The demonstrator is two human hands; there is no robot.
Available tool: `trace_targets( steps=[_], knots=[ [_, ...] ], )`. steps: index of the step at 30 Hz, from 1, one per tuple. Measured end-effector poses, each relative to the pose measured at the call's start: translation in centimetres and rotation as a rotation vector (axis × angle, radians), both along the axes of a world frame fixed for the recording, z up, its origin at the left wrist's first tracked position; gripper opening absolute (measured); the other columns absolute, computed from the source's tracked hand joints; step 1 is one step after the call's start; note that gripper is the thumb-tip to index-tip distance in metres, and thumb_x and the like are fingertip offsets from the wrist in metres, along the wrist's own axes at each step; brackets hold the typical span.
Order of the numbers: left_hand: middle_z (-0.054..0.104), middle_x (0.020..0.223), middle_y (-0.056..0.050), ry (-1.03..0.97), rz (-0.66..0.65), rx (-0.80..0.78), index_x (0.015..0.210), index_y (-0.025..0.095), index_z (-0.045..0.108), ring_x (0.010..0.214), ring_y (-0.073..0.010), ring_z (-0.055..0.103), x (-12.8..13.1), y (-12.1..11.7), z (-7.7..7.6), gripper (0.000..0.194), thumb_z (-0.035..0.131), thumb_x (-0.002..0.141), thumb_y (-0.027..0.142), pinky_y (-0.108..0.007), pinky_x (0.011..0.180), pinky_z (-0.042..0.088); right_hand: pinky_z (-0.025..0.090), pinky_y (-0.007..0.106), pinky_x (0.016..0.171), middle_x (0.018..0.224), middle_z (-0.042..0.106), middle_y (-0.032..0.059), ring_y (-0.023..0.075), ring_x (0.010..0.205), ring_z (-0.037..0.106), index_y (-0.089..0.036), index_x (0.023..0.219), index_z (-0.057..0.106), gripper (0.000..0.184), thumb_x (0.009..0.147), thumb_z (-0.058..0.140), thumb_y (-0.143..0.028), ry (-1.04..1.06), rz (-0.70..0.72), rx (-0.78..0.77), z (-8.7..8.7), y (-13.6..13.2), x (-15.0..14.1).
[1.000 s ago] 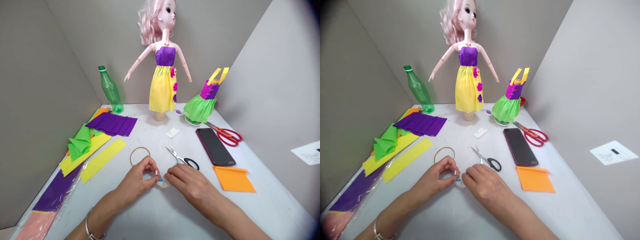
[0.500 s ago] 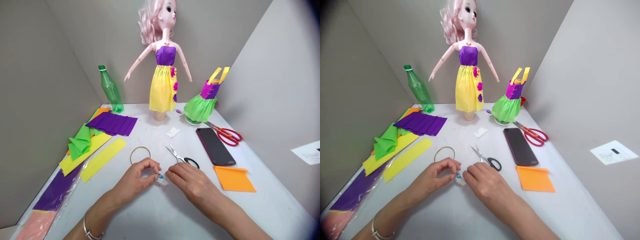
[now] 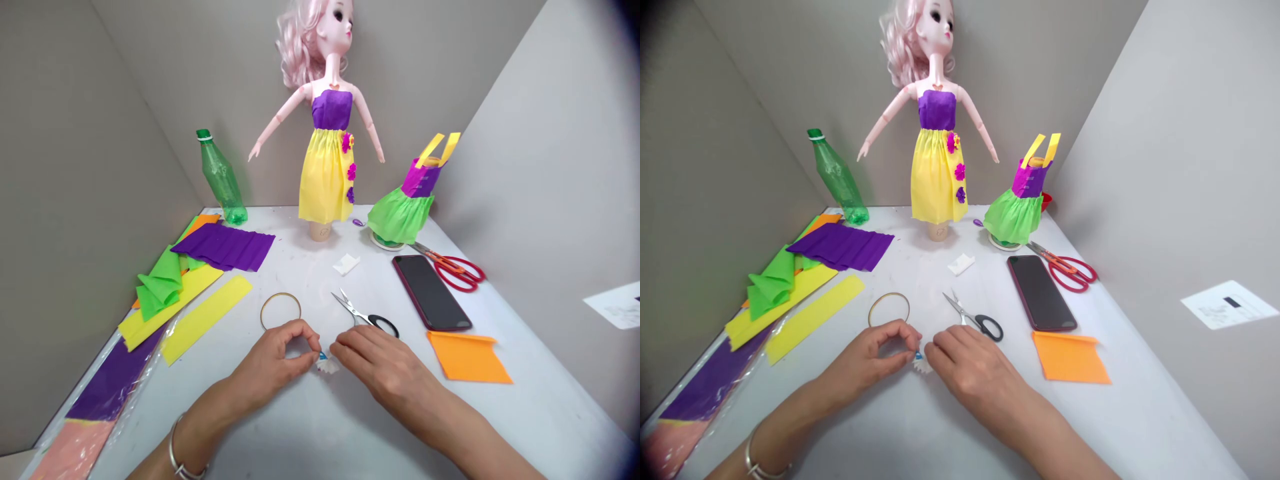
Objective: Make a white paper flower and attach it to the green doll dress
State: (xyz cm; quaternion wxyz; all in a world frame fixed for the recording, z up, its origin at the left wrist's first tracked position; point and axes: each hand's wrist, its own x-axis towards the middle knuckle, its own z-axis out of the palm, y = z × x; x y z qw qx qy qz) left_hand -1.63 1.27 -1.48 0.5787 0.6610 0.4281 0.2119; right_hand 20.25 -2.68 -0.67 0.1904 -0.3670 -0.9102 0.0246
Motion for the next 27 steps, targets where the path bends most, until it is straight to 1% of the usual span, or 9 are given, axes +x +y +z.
trace_targets(
  steps=[11, 19, 24, 27],
  knots=[
    [0.063, 0.088, 0.0, 0.012, 0.008, 0.011, 0.086, 0.019, 0.06, 0.087, -0.0175, 0.057, 0.12, 0.11, -0.25, 0.005, 0.058, 0.081, 0.018, -0.028, 0.08, 0.042, 0.046, 0.033, 0.07, 0.084, 0.063, 0.0083, 0.0199, 0.079, 0.058, -0.013, 0.104, 0.061, 0.026, 0.096, 0.038, -0.004, 0.008, 0.013, 0.012, 0.11, -0.02, -0.07],
    [0.059, 0.086, 0.001, -0.02, 0.02, 0.007, 0.084, 0.02, 0.054, 0.085, -0.0159, 0.054, 0.14, -0.05, -0.4, 0.006, 0.06, 0.082, 0.019, -0.027, 0.078, 0.041, 0.047, 0.034, 0.074, 0.086, 0.063, 0.0092, 0.0207, 0.083, 0.058, -0.012, 0.105, 0.061, 0.026, 0.096, 0.038, -0.004, -0.011, 0.035, -0.009, -0.08, -0.16, -0.03],
    [0.057, 0.087, 0.001, -0.035, 0.018, 0.01, 0.087, 0.021, 0.053, 0.088, -0.016, 0.054, 0.26, 0.04, -0.2, 0.011, 0.059, 0.081, 0.015, -0.027, 0.081, 0.041, 0.048, 0.034, 0.074, 0.085, 0.063, 0.0087, 0.0202, 0.082, 0.059, -0.013, 0.103, 0.061, 0.026, 0.097, 0.037, -0.005, -0.002, 0.04, 0.001, -0.09, -0.08, -0.09],
    [0.058, 0.09, 0.001, -0.061, 0.018, 0.009, 0.088, 0.021, 0.053, 0.091, -0.0162, 0.055, 0.25, 0.15, -0.19, 0.011, 0.06, 0.082, 0.015, -0.029, 0.085, 0.041, 0.048, 0.033, 0.074, 0.085, 0.063, 0.0084, 0.02, 0.082, 0.059, -0.013, 0.102, 0.061, 0.026, 0.097, 0.038, -0.005, -0.003, 0.035, 0.005, -0.09, 0.01, -0.13]
  ],
)
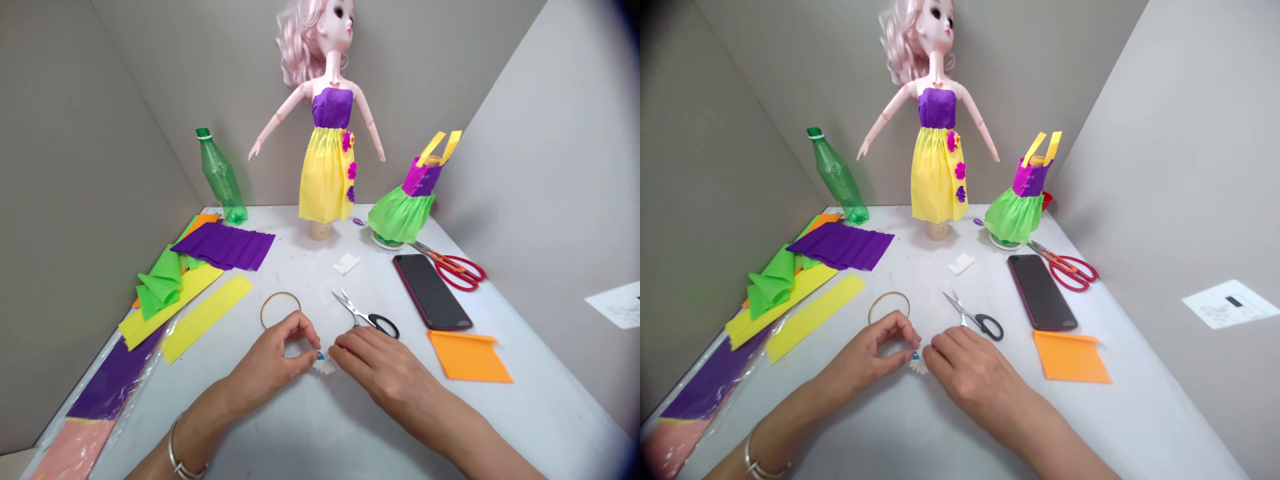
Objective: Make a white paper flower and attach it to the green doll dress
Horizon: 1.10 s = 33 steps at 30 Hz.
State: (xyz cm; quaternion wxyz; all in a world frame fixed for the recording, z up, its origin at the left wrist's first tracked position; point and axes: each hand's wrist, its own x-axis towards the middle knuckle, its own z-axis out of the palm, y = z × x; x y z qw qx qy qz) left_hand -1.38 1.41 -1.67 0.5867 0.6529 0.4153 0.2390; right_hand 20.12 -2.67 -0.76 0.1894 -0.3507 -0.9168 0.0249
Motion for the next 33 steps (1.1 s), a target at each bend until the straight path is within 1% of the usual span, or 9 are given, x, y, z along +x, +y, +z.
trace_targets(
  steps=[4, 7, 10, 13, 15, 18, 22, 25, 33],
  knots=[
    [0.058, 0.099, -0.001, -0.095, 0.013, -0.014, 0.09, 0.021, 0.052, 0.102, -0.0179, 0.055, -0.3, 0.2, -0.1, 0.01, 0.061, 0.085, 0.02, -0.03, 0.092, 0.04, 0.048, 0.033, 0.074, 0.085, 0.064, 0.0079, 0.0195, 0.083, 0.06, -0.015, 0.102, 0.062, 0.025, 0.097, 0.039, -0.006, 0.018, -0.02, 0.015, 0.0, 0.0, 0.0],
    [0.057, 0.105, -0.002, -0.135, 0.012, -0.046, 0.091, 0.022, 0.051, 0.107, -0.0184, 0.054, -0.5, 0.3, 0.0, 0.01, 0.06, 0.088, 0.024, -0.03, 0.092, 0.04, 0.048, 0.032, 0.074, 0.085, 0.065, 0.0077, 0.0191, 0.083, 0.061, -0.016, 0.101, 0.062, 0.025, 0.097, 0.039, -0.007, 0.05, -0.041, 0.042, 0.0, 0.0, 0.0],
    [0.057, 0.103, -0.002, -0.128, -0.002, -0.047, 0.094, 0.022, 0.053, 0.107, -0.0184, 0.055, -0.7, 0.3, 0.3, 0.009, 0.059, 0.088, 0.024, -0.031, 0.094, 0.039, 0.047, 0.032, 0.074, 0.085, 0.065, 0.0074, 0.0187, 0.082, 0.061, -0.017, 0.103, 0.062, 0.026, 0.097, 0.039, -0.007, 0.066, -0.046, 0.052, 0.0, 0.0, 0.1],
    [0.056, 0.101, -0.002, -0.114, -0.017, -0.053, 0.096, 0.022, 0.054, 0.107, -0.0187, 0.055, -0.7, 0.3, 0.4, 0.011, 0.061, 0.088, 0.024, -0.032, 0.095, 0.038, 0.046, 0.033, 0.074, 0.087, 0.066, 0.0085, 0.0191, 0.082, 0.06, -0.014, 0.105, 0.061, 0.023, 0.096, 0.042, -0.006, 0.104, -0.078, 0.073, -0.1, 0.0, 0.3],
    [0.056, 0.101, -0.002, -0.131, -0.024, -0.083, 0.098, 0.022, 0.054, 0.105, -0.0186, 0.055, -0.7, 0.2, 0.4, 0.015, 0.063, 0.087, 0.027, -0.031, 0.093, 0.039, 0.046, 0.033, 0.073, 0.088, 0.066, 0.009, 0.0192, 0.081, 0.058, -0.013, 0.105, 0.061, 0.02, 0.095, 0.045, -0.005, 0.152, -0.123, 0.102, -0.4, 0.0, 0.3],
    [0.056, 0.098, -0.001, -0.182, -0.031, -0.156, 0.099, 0.021, 0.054, 0.096, -0.0168, 0.055, -0.6, 0.1, 0.2, 0.02, 0.065, 0.086, 0.031, -0.029, 0.086, 0.04, 0.045, 0.032, 0.071, 0.087, 0.066, 0.0079, 0.0185, 0.079, 0.058, -0.014, 0.105, 0.06, 0.019, 0.093, 0.05, -0.005, 0.207, -0.168, 0.13, -0.8, 0.0, 0.3],
    [0.056, 0.09, -0.001, -0.245, 0.043, -0.224, 0.095, 0.019, 0.055, 0.084, -0.0141, 0.052, -0.2, -0.2, 0.1, 0.018, 0.063, 0.088, 0.033, -0.028, 0.079, 0.039, 0.044, 0.031, 0.069, 0.085, 0.067, 0.0068, 0.0176, 0.076, 0.058, -0.015, 0.104, 0.061, 0.019, 0.091, 0.054, -0.004, 0.232, -0.182, 0.152, -1.2, -0.1, 0.0],
    [0.057, 0.088, 0.0, -0.276, 0.102, -0.255, 0.094, 0.019, 0.055, 0.081, -0.0139, 0.053, 0.1, -0.4, 0.0, 0.017, 0.063, 0.087, 0.033, -0.028, 0.079, 0.04, 0.043, 0.031, 0.068, 0.083, 0.067, 0.0067, 0.0178, 0.075, 0.058, -0.015, 0.102, 0.061, 0.018, 0.09, 0.054, -0.003, 0.238, -0.191, 0.164, -1.2, -0.2, -0.2],
    [0.058, 0.083, -0.001, -0.282, 0.105, -0.265, 0.089, 0.018, 0.056, 0.078, -0.0148, 0.054, 0.5, -0.5, -0.1, 0.02, 0.064, 0.085, 0.036, -0.028, 0.075, 0.042, 0.044, 0.032, 0.069, 0.081, 0.067, 0.0066, 0.0181, 0.075, 0.058, -0.016, 0.1, 0.062, 0.017, 0.091, 0.052, -0.005, 0.216, -0.187, 0.121, -1.2, -0.4, -0.5]
  ],
)
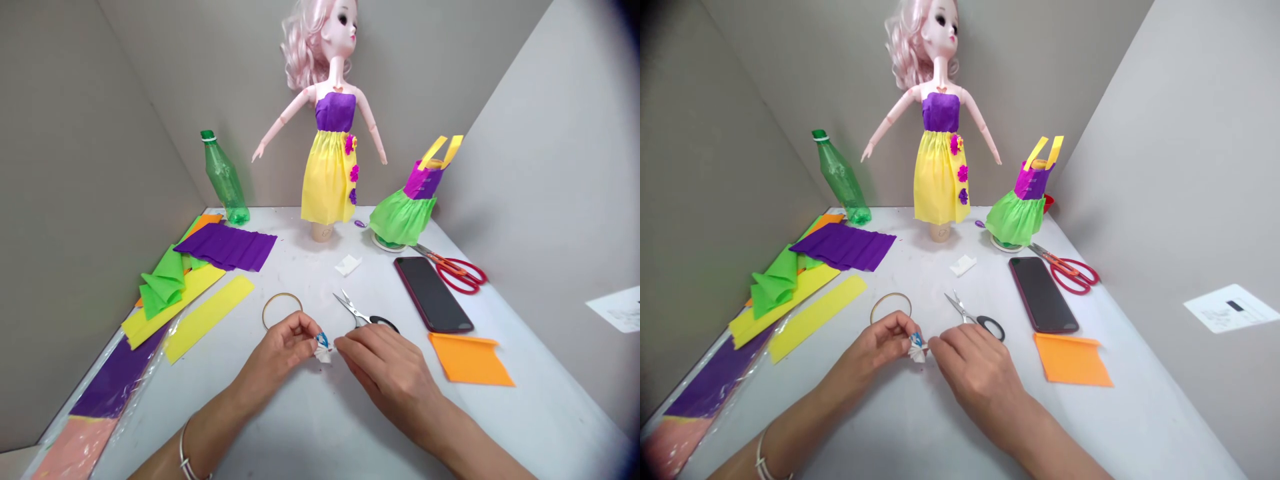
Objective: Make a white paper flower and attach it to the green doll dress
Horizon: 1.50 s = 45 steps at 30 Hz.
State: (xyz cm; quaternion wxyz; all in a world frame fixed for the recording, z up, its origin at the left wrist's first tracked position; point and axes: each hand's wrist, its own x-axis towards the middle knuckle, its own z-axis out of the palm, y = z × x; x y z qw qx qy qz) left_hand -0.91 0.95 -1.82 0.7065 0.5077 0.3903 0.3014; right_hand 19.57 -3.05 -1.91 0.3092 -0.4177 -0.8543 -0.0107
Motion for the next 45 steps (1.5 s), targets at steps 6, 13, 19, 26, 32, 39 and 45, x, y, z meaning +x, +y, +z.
trace_targets(
  steps=[6, 13, 19, 26, 32, 39, 45],
  knots=[
    [0.054, 0.081, 0.0, 0.057, -0.015, 0.08, 0.087, 0.018, 0.055, 0.075, -0.013, 0.05, -0.1, 0.1, -0.2, 0.017, 0.062, 0.086, 0.032, -0.026, 0.073, 0.039, 0.047, 0.032, 0.073, 0.092, 0.066, 0.0073, 0.0195, 0.083, 0.06, -0.019, 0.101, 0.063, 0.011, 0.091, 0.059, -0.017, 0.175, 0.037, -0.201, 0.4, 0.0, -0.4],
    [0.054, 0.081, 0.001, 0.1, -0.042, 0.131, 0.086, 0.018, 0.055, 0.075, -0.0126, 0.049, 0.3, -0.5, -0.4, 0.013, 0.06, 0.086, 0.029, -0.023, 0.069, 0.038, 0.048, 0.028, 0.077, 0.092, 0.066, 0.0016, 0.0164, 0.088, 0.061, -0.023, 0.093, 0.064, 0.009, 0.09, 0.058, -0.017, 0.476, -0.057, -0.663, 1.2, -0.1, -1.0],
    [0.054, 0.081, 0.001, 0.086, -0.076, 0.137, 0.086, 0.018, 0.054, 0.074, -0.0126, 0.048, 0.4, -0.7, -0.5, 0.012, 0.06, 0.086, 0.029, -0.023, 0.067, 0.038, 0.046, 0.024, 0.069, 0.083, 0.066, -0.0009, 0.0155, 0.083, 0.061, -0.022, 0.083, 0.064, 0.01, 0.086, 0.058, -0.015, 0.559, -0.141, -0.789, 1.5, -0.2, -1.5],
    [0.052, 0.078, 0.002, 0.108, -0.11, 0.117, 0.087, 0.019, 0.054, 0.07, -0.012, 0.047, 0.4, -0.8, -0.4, 0.013, 0.059, 0.087, 0.031, -0.023, 0.065, 0.037, 0.045, 0.025, 0.07, 0.08, 0.065, -0.0016, 0.0148, 0.08, 0.061, -0.021, 0.078, 0.063, 0.014, 0.083, 0.056, -0.011, 0.578, -0.133, -0.788, 1.2, -0.2, -1.4],
    [0.054, 0.085, 0.0, 0.054, -0.11, 0.117, 0.09, 0.019, 0.055, 0.077, -0.0137, 0.05, 0.5, -0.8, -0.5, 0.017, 0.062, 0.086, 0.033, -0.024, 0.07, 0.039, 0.043, 0.023, 0.063, 0.08, 0.065, -0.0021, 0.0143, 0.079, 0.06, -0.022, 0.079, 0.063, 0.012, 0.085, 0.056, -0.013, 0.554, -0.148, -0.768, 1.2, -0.3, -1.4],
    [0.053, 0.083, 0.0, 0.108, -0.096, 0.132, 0.088, 0.019, 0.054, 0.076, -0.0137, 0.049, 0.8, -1.0, 0.0, 0.02, 0.06, 0.087, 0.038, -0.025, 0.071, 0.039, 0.043, 0.024, 0.057, 0.078, 0.063, -0.0001, 0.0153, 0.074, 0.06, -0.022, 0.077, 0.06, 0.013, 0.084, 0.056, -0.011, 0.499, -0.15, -0.65, 0.9, -0.4, -1.6],
    [0.052, 0.083, 0.002, 0.086, -0.077, 0.108, 0.088, 0.019, 0.051, 0.074, -0.0122, 0.048, 1.0, -1.2, -0.4, 0.022, 0.062, 0.087, 0.038, -0.023, 0.068, 0.037, 0.044, 0.025, 0.06, 0.077, 0.063, 0.0006, 0.0158, 0.073, 0.06, -0.022, 0.077, 0.061, 0.013, 0.085, 0.056, -0.011, 0.493, -0.137, -0.601, 0.8, -0.4, -1.7]
  ],
)
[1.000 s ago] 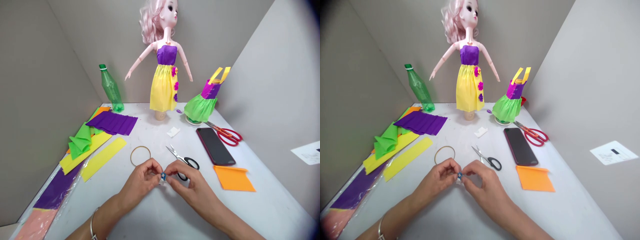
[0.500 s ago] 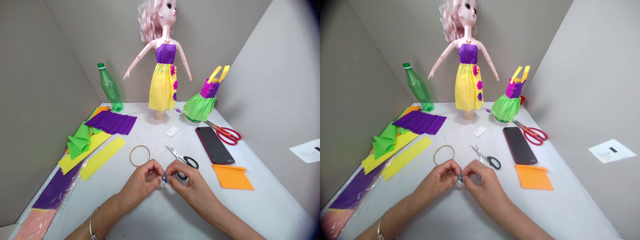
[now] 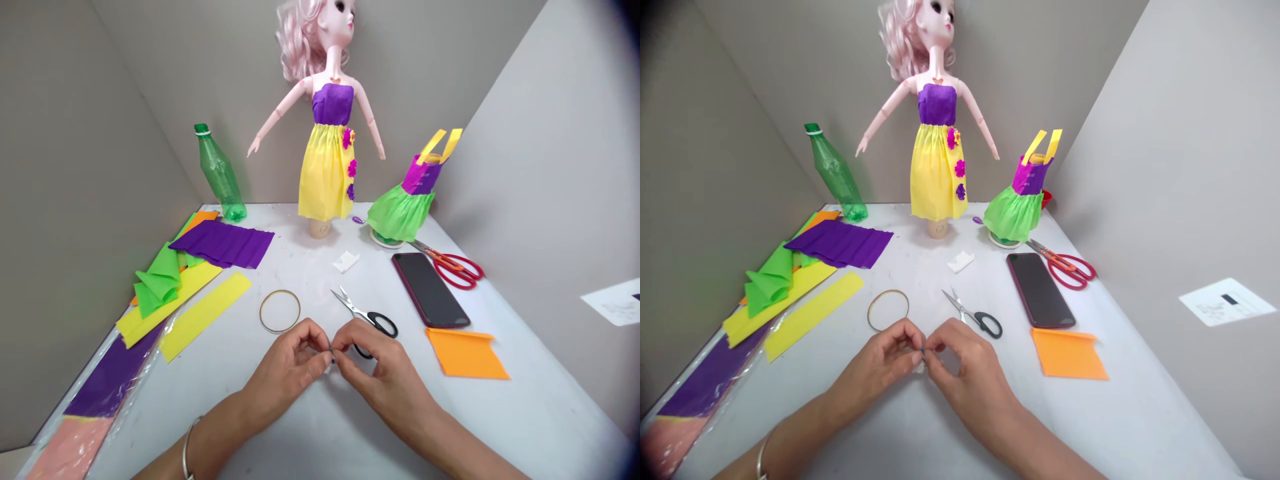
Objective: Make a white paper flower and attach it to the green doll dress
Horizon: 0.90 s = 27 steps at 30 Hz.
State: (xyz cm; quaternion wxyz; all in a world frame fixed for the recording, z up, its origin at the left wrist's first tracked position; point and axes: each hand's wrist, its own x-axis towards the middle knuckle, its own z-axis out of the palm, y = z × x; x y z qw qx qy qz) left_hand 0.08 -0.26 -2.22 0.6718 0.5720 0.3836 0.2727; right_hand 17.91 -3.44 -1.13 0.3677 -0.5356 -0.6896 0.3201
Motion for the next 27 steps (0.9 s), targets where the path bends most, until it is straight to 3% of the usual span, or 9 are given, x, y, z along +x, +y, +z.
trace_targets(
  steps=[13, 21, 27],
  knots=[
    [0.052, 0.081, 0.002, -0.019, -0.012, -0.005, 0.085, 0.018, 0.051, 0.075, -0.012, 0.047, -0.2, 0.0, 0.1, 0.013, 0.06, 0.087, 0.028, -0.023, 0.068, 0.037, 0.04, 0.024, 0.061, 0.08, 0.063, -0.0013, 0.0148, 0.077, 0.058, -0.022, 0.079, 0.062, 0.013, 0.086, 0.055, -0.013, 0.041, 0.027, -0.148, 0.4, 0.0, 0.3],
    [0.049, 0.078, 0.003, -0.026, -0.027, -0.043, 0.084, 0.018, 0.05, 0.069, -0.0102, 0.044, -0.3, 0.1, -0.1, 0.015, 0.061, 0.084, 0.027, -0.021, 0.062, 0.034, 0.042, 0.024, 0.075, 0.082, 0.063, -0.0028, 0.0134, 0.081, 0.058, -0.022, 0.079, 0.064, 0.013, 0.087, 0.056, -0.015, 0.154, 0.047, -0.261, 0.9, 0.4, 0.5],
    [0.05, 0.076, 0.003, -0.012, -0.023, -0.047, 0.082, 0.017, 0.049, 0.069, -0.01, 0.043, 0.0, 0.3, 0.4, 0.013, 0.06, 0.082, 0.023, -0.021, 0.061, 0.034, 0.041, 0.025, 0.074, 0.081, 0.062, -0.0021, 0.0141, 0.081, 0.057, -0.022, 0.078, 0.064, 0.015, 0.09, 0.055, -0.023, 0.148, 0.051, -0.289, 1.5, 0.5, 0.5]
  ],
)
